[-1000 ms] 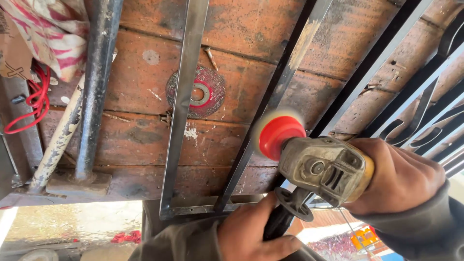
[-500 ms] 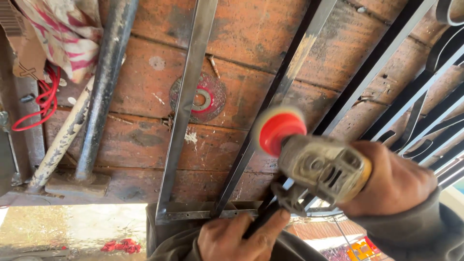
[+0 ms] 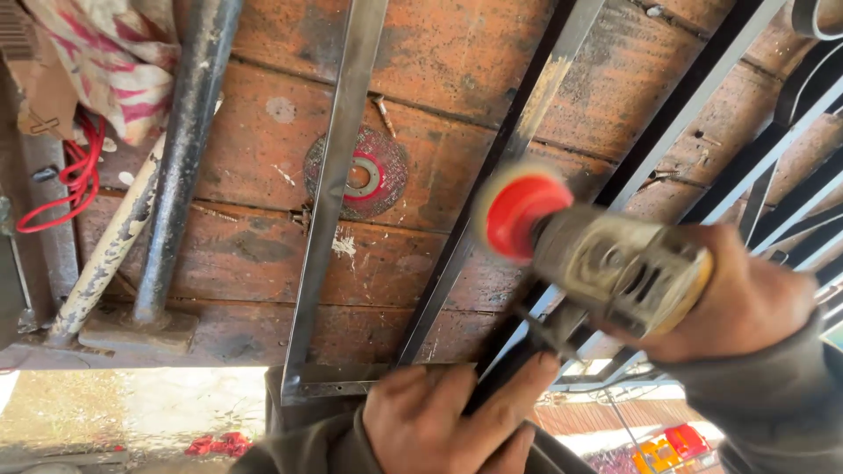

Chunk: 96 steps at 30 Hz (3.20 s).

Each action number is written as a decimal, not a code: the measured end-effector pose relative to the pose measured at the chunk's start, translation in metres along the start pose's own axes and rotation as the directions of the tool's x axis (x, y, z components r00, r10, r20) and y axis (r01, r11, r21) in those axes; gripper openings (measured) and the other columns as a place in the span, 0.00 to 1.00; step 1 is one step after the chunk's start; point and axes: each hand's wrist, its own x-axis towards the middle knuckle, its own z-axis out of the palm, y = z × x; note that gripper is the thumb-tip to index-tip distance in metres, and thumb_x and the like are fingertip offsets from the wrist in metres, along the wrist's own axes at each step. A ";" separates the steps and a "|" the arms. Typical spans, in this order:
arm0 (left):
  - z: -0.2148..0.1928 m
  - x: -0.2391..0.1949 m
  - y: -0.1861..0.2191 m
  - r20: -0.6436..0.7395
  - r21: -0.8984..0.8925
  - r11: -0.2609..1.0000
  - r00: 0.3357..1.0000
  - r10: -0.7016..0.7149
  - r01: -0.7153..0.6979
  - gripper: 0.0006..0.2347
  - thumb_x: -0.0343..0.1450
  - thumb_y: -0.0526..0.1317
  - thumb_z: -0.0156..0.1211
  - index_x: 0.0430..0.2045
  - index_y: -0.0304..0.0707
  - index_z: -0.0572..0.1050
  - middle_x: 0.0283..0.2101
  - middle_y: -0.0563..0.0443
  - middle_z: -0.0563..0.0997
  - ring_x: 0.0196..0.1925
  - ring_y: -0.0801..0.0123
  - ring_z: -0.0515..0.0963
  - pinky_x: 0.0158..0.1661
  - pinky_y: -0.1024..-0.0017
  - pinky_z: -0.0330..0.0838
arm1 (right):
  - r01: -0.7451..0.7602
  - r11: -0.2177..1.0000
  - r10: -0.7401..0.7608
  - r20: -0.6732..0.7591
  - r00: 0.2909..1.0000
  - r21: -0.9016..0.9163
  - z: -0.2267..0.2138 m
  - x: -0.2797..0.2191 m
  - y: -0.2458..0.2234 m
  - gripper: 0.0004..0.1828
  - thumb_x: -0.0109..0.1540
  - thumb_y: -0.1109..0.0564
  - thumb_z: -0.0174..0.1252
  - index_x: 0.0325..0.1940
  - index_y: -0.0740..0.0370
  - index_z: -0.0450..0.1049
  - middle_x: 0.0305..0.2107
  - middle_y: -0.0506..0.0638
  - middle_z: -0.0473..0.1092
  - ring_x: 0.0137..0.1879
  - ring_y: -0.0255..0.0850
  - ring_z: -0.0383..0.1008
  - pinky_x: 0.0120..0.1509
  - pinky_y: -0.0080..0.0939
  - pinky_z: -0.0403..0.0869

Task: Polishing a metal frame using an angle grinder with a wire brush attachment.

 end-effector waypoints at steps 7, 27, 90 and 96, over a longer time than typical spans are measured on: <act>-0.008 0.019 0.000 0.000 0.055 0.998 1.000 -0.002 0.002 0.22 0.69 0.44 0.65 0.61 0.51 0.77 0.23 0.54 0.68 0.16 0.70 0.67 0.23 0.68 0.69 | -0.121 0.986 0.126 -0.041 0.991 0.111 -0.004 0.001 0.001 0.41 0.49 0.35 0.77 0.47 0.68 0.66 0.32 0.53 0.77 0.30 0.40 0.79 0.33 0.37 0.75; -0.013 0.028 -0.004 0.004 0.162 0.986 0.999 0.032 -0.032 0.26 0.69 0.51 0.66 0.63 0.48 0.75 0.21 0.57 0.65 0.16 0.71 0.65 0.23 0.68 0.65 | -0.166 0.982 0.166 -0.002 0.986 -0.090 -0.007 0.013 0.007 0.47 0.41 0.32 0.79 0.44 0.71 0.69 0.23 0.54 0.76 0.21 0.44 0.76 0.26 0.43 0.73; -0.039 0.079 -0.004 -0.022 0.072 0.997 0.999 0.031 -0.030 0.26 0.73 0.45 0.64 0.68 0.42 0.70 0.18 0.54 0.67 0.15 0.67 0.67 0.22 0.63 0.67 | -0.142 0.990 0.142 0.005 0.990 -0.003 -0.046 0.067 0.034 0.49 0.43 0.44 0.83 0.52 0.78 0.66 0.38 0.61 0.79 0.38 0.46 0.82 0.41 0.41 0.80; -0.033 0.073 -0.004 -0.037 0.093 0.992 0.995 0.088 -0.084 0.26 0.70 0.46 0.66 0.66 0.53 0.73 0.20 0.54 0.65 0.16 0.68 0.65 0.24 0.64 0.66 | -0.146 0.979 0.155 -0.052 0.987 0.145 -0.042 0.063 0.049 0.45 0.43 0.50 0.81 0.49 0.82 0.65 0.39 0.65 0.77 0.41 0.46 0.82 0.41 0.40 0.80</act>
